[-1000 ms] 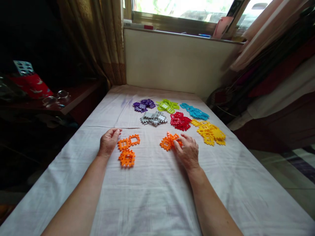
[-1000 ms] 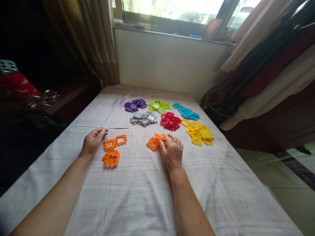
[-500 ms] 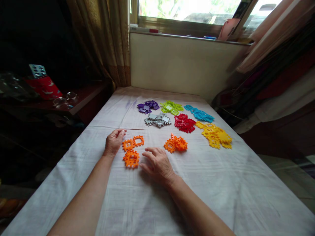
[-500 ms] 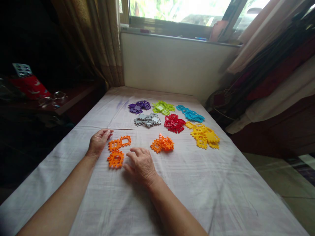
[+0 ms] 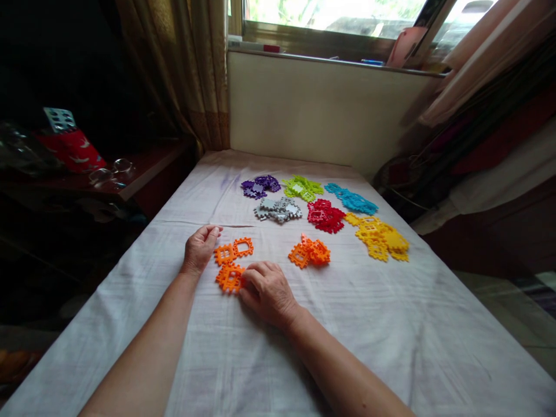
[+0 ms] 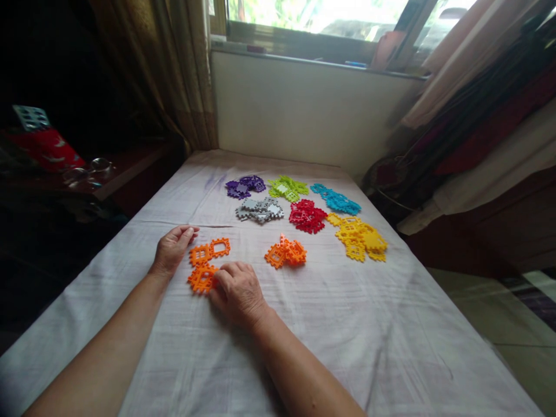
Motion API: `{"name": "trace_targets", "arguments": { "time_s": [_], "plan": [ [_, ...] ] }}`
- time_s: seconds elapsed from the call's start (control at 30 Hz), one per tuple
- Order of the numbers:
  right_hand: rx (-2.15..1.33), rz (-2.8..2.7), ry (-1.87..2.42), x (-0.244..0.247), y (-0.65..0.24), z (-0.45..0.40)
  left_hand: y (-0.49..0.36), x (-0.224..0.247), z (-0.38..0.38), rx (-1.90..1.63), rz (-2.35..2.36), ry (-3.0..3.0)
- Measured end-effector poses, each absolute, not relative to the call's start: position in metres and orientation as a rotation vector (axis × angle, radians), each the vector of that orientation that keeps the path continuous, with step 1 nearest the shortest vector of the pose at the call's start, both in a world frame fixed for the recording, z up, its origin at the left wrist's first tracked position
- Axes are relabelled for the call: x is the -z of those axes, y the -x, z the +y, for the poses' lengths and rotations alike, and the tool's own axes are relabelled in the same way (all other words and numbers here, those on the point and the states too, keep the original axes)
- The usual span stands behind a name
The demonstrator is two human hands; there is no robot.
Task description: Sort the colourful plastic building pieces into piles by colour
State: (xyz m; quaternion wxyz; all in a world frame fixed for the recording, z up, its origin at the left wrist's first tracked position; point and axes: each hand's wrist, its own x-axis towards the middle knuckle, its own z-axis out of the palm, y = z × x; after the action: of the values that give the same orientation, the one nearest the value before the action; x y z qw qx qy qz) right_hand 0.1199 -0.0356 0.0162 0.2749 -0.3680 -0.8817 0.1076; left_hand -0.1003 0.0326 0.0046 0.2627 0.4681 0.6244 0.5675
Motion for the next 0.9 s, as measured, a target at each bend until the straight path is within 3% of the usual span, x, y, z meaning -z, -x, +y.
{"name": "trace_targets", "arguments": {
  "time_s": [0.13,0.4,0.7,0.9],
  "plan": [
    [-0.176,-2.261,1.017,-0.017,-0.133,-0.029,0.100,-0.005,0.032,-1.532,1.687,-1.268],
    [0.225,-2.017,1.484,-0.023,-0.189,0.011,0.100,-0.007,0.032,-1.522,1.692,-1.283],
    [0.308,-1.974,1.526,-0.018,-0.193,0.011,0.100,-0.006,0.033,-1.531,1.697,-1.290],
    [0.107,-2.158,1.399,-0.027,-0.169,0.012,0.100,-0.007,0.033,-1.525,1.703,-1.290]
  ]
}}
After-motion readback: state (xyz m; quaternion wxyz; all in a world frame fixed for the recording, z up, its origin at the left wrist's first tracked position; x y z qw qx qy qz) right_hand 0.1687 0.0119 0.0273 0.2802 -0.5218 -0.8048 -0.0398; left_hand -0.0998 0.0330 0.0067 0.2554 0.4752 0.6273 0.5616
